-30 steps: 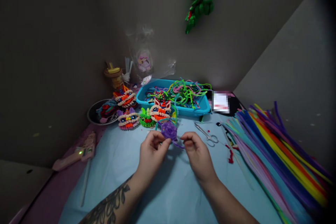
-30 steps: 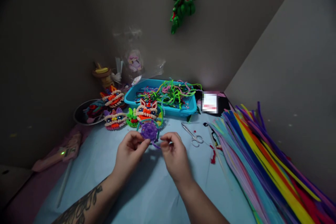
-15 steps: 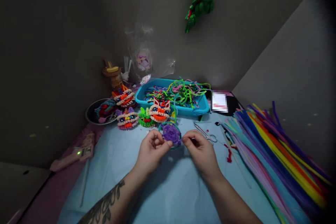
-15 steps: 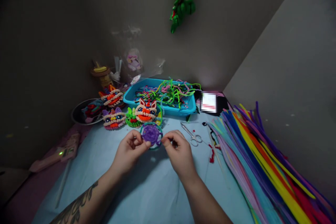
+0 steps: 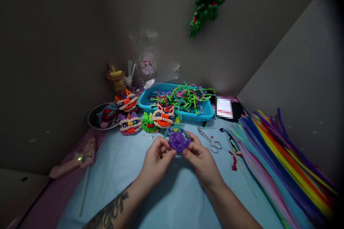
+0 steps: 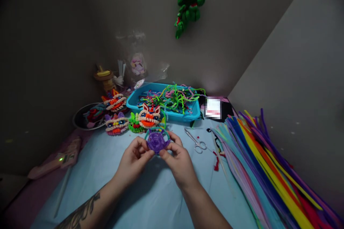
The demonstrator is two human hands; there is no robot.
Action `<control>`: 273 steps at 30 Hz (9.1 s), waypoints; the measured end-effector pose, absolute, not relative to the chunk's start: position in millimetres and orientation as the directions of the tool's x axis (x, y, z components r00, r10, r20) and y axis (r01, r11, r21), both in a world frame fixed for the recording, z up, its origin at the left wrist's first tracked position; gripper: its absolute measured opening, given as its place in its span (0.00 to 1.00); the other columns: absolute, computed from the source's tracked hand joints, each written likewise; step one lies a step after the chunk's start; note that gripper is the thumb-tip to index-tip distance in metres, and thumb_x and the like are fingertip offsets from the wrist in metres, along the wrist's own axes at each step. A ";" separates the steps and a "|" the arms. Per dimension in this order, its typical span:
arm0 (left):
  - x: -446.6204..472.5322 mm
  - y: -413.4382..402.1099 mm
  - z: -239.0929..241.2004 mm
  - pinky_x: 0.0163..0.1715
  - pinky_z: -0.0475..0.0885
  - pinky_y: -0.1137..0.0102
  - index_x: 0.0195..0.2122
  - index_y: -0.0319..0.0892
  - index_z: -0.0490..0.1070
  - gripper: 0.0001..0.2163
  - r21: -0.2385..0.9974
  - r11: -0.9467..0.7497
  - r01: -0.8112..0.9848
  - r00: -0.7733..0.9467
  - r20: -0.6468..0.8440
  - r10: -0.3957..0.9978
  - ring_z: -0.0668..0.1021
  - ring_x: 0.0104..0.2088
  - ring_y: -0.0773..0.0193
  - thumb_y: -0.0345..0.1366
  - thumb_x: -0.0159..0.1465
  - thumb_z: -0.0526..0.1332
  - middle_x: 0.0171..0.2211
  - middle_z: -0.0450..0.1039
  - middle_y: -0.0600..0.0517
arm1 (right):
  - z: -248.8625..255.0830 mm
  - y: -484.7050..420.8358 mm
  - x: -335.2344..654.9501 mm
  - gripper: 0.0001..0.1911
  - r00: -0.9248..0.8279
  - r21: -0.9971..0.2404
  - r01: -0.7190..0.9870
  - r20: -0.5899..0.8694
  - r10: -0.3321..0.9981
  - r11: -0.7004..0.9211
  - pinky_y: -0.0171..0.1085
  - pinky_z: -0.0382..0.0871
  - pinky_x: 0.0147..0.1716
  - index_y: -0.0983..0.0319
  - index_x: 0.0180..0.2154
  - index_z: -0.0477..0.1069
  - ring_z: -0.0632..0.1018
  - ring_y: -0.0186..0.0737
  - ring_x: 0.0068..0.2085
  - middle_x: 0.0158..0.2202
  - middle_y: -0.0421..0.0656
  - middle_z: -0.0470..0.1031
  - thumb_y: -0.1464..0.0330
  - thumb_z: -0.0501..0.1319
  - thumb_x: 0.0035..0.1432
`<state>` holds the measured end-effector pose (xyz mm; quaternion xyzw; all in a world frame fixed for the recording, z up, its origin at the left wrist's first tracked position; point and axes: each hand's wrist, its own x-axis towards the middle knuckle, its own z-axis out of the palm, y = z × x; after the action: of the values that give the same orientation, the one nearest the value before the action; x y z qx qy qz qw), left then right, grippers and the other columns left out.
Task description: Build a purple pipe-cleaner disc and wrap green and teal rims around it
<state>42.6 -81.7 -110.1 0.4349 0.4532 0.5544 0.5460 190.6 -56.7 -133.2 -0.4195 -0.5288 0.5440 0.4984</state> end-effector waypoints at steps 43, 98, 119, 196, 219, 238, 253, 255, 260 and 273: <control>36.6 -81.2 -110.8 0.23 0.59 0.76 0.34 0.44 0.58 0.10 0.991 0.016 -0.130 0.010 -0.015 1.000 0.65 0.21 0.72 0.37 0.58 0.61 0.24 0.65 0.59 | -128.2 -55.8 192.9 0.15 -0.147 -0.963 -0.253 -0.054 0.988 -0.090 0.46 0.53 0.55 0.61 0.22 0.73 0.65 0.52 0.55 0.50 0.47 0.66 0.56 0.68 0.46; 29.9 -72.9 -112.2 0.22 0.58 0.74 0.23 0.39 0.67 0.15 0.920 0.178 -0.348 -0.017 -0.196 0.980 0.61 0.21 0.71 0.47 0.53 0.66 0.19 0.59 0.57 | -125.7 -61.2 180.7 0.14 -0.205 -0.859 -0.497 -0.019 0.979 -0.121 0.48 0.64 0.51 0.58 0.36 0.76 0.74 0.49 0.48 0.46 0.47 0.75 0.56 0.64 0.51; 36.8 -89.4 -104.0 0.16 0.62 0.76 0.35 0.42 0.79 0.08 0.986 -0.025 0.162 -0.202 0.058 0.978 0.66 0.15 0.71 0.37 0.54 0.65 0.17 0.70 0.55 | -134.3 -68.5 184.6 0.08 0.098 -0.984 -0.021 0.176 0.979 0.179 0.40 0.65 0.46 0.56 0.37 0.73 0.70 0.45 0.50 0.49 0.46 0.68 0.61 0.62 0.55; 37.5 -81.3 -109.6 0.24 0.66 0.75 0.33 0.37 0.77 0.08 0.997 0.076 0.016 -0.063 -0.075 0.995 0.72 0.22 0.69 0.32 0.51 0.65 0.24 0.76 0.51 | -130.9 -65.6 179.5 0.08 -0.177 -0.968 -0.220 -0.083 0.981 -0.122 0.37 0.64 0.38 0.62 0.28 0.71 0.71 0.38 0.34 0.27 0.39 0.71 0.64 0.65 0.49; 36.2 -79.9 -111.1 0.22 0.66 0.75 0.34 0.37 0.75 0.11 0.997 0.075 -0.019 -0.167 -0.077 0.983 0.73 0.22 0.68 0.35 0.50 0.66 0.24 0.75 0.51 | -129.1 -76.0 181.3 0.06 0.017 -0.778 0.491 0.457 0.889 0.391 0.40 0.66 0.37 0.57 0.31 0.76 0.72 0.42 0.36 0.30 0.42 0.73 0.72 0.61 0.54; 41.7 -90.8 -111.2 0.22 0.68 0.77 0.33 0.41 0.78 0.07 0.896 -0.190 0.401 -0.070 0.237 0.969 0.72 0.19 0.71 0.29 0.56 0.60 0.26 0.79 0.53 | -124.7 -76.6 181.0 0.06 -0.028 -0.699 0.555 0.526 0.850 0.451 0.40 0.65 0.34 0.59 0.29 0.76 0.71 0.42 0.33 0.26 0.42 0.72 0.74 0.61 0.53; 43.2 -91.0 -111.8 0.21 0.66 0.77 0.32 0.41 0.77 0.05 0.941 -0.124 0.315 -0.121 0.169 0.978 0.70 0.19 0.71 0.30 0.56 0.62 0.24 0.76 0.54 | -123.2 -74.9 181.3 0.08 0.009 -0.768 0.506 0.460 0.888 0.393 0.40 0.65 0.36 0.59 0.28 0.75 0.72 0.42 0.34 0.27 0.42 0.72 0.73 0.58 0.53; 42.5 -88.9 -112.2 0.20 0.65 0.77 0.32 0.40 0.76 0.05 0.979 -0.062 0.196 -0.180 0.098 0.979 0.69 0.19 0.72 0.32 0.54 0.63 0.24 0.75 0.54 | -123.2 -73.3 182.2 0.06 0.059 -0.846 0.441 0.359 0.931 0.299 0.40 0.66 0.38 0.59 0.30 0.76 0.73 0.42 0.37 0.30 0.43 0.72 0.71 0.59 0.53; 40.4 -82.8 -109.7 0.21 0.63 0.78 0.32 0.39 0.73 0.09 0.991 0.077 -0.110 -0.156 -0.094 0.983 0.68 0.20 0.73 0.34 0.50 0.67 0.21 0.72 0.56 | -124.7 -67.5 184.4 0.09 0.031 -0.991 0.124 0.045 0.999 0.041 0.44 0.64 0.50 0.60 0.30 0.75 0.69 0.50 0.54 0.50 0.49 0.68 0.61 0.62 0.50; 42.4 -83.4 -106.8 0.24 0.64 0.77 0.30 0.38 0.72 0.10 0.970 0.137 -0.201 -0.060 -0.151 0.987 0.70 0.21 0.73 0.32 0.48 0.69 0.21 0.73 0.56 | -123.6 -67.9 179.4 0.18 -0.205 -0.975 -0.223 0.039 0.978 -0.008 0.50 0.54 0.60 0.57 0.42 0.77 0.63 0.52 0.61 0.59 0.48 0.64 0.55 0.62 0.53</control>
<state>42.4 -83.4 -106.8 0.3915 0.5017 0.5277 0.5627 179.4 -67.9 -123.6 -0.3816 -0.4944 0.5985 0.5017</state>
